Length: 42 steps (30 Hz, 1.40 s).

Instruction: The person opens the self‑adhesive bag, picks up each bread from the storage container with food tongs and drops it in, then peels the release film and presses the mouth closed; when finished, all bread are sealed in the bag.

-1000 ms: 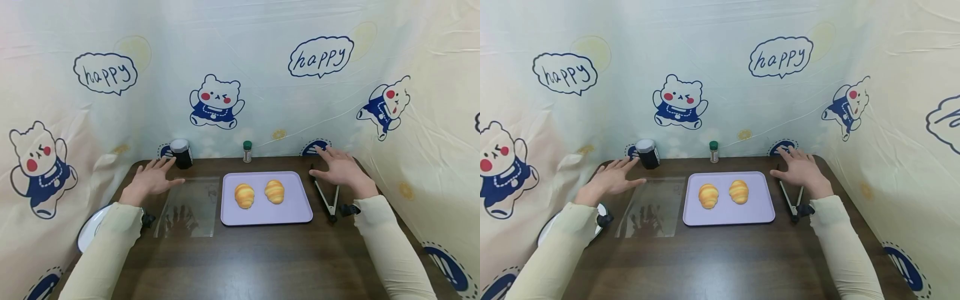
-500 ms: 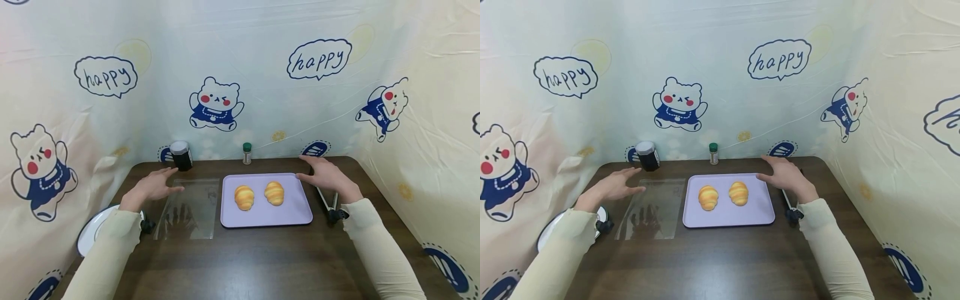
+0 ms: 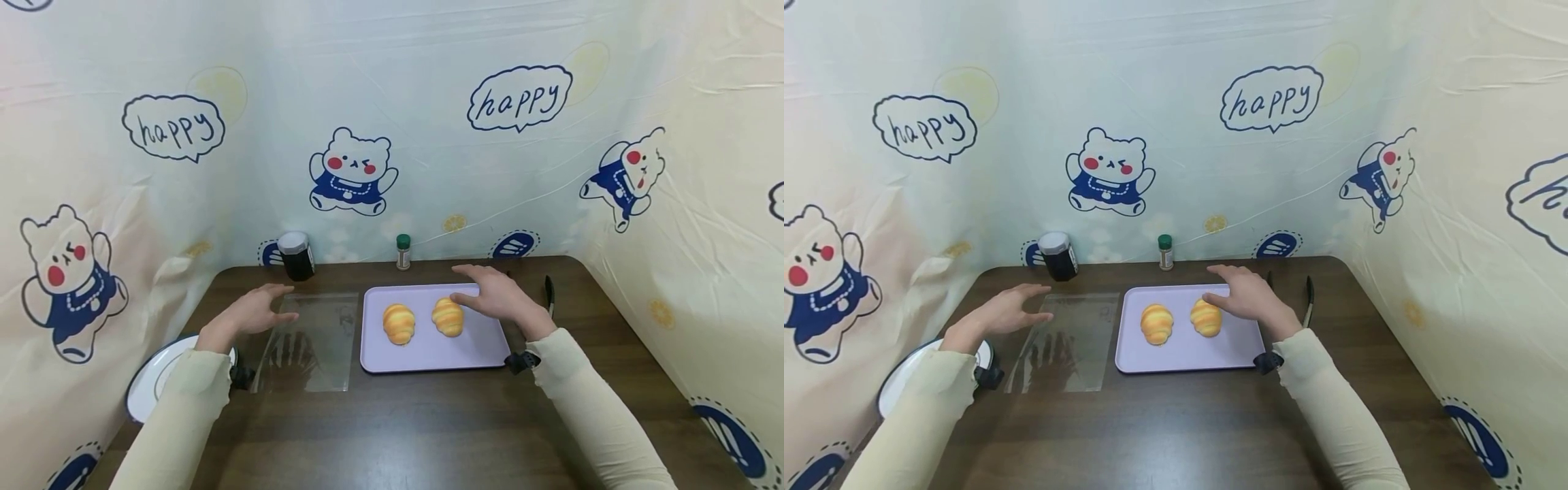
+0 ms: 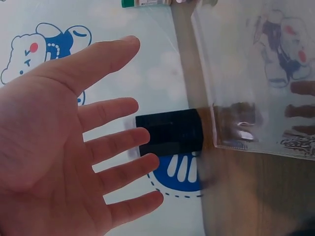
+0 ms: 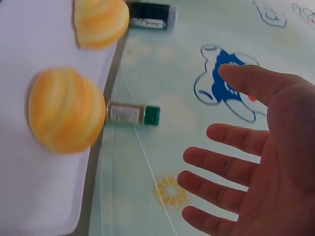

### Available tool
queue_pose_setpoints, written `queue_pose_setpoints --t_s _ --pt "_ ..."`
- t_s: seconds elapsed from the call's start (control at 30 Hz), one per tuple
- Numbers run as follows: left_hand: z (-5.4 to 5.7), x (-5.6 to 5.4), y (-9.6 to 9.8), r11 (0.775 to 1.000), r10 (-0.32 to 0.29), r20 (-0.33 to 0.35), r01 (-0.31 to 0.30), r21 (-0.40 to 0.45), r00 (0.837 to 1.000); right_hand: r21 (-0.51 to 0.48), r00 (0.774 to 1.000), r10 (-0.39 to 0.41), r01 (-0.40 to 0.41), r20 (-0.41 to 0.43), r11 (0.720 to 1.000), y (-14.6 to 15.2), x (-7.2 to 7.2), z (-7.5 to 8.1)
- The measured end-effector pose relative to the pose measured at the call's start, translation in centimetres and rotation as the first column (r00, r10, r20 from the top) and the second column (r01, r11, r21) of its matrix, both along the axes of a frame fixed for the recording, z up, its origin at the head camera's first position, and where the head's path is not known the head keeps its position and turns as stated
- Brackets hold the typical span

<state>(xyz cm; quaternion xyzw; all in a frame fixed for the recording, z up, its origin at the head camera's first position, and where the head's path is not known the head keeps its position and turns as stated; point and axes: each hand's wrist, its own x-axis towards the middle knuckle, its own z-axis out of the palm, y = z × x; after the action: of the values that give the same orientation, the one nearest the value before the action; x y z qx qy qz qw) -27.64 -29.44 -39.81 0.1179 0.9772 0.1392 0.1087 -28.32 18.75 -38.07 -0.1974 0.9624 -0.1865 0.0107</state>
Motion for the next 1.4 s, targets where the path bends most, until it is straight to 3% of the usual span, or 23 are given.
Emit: queue_pose_setpoints --t_s 0.33,0.57,0.8,1.4 --pt "-1.2 -0.1 -0.3 0.999 -0.020 -0.032 0.021 0.042 0.999 -0.006 0.999 0.050 -0.050 -0.014 0.999 -4.7 0.3 -1.3" --pt "-2.2 -0.2 -0.8 0.998 -0.016 -0.027 0.018 0.061 0.999 0.030 0.989 0.133 -0.132 -0.063 0.991 -7.8 0.4 -2.5" --pt "-2.9 -0.4 -1.0 0.997 -0.012 -0.014 0.013 0.071 1.000 0.030 0.980 0.196 -0.195 -0.040 0.980 -10.6 0.7 -3.5" --pt "-5.0 -0.8 -2.0 0.997 0.023 0.031 -0.025 0.077 0.999 0.189 0.940 0.321 -0.297 -0.117 0.936 -17.1 1.9 -5.7"
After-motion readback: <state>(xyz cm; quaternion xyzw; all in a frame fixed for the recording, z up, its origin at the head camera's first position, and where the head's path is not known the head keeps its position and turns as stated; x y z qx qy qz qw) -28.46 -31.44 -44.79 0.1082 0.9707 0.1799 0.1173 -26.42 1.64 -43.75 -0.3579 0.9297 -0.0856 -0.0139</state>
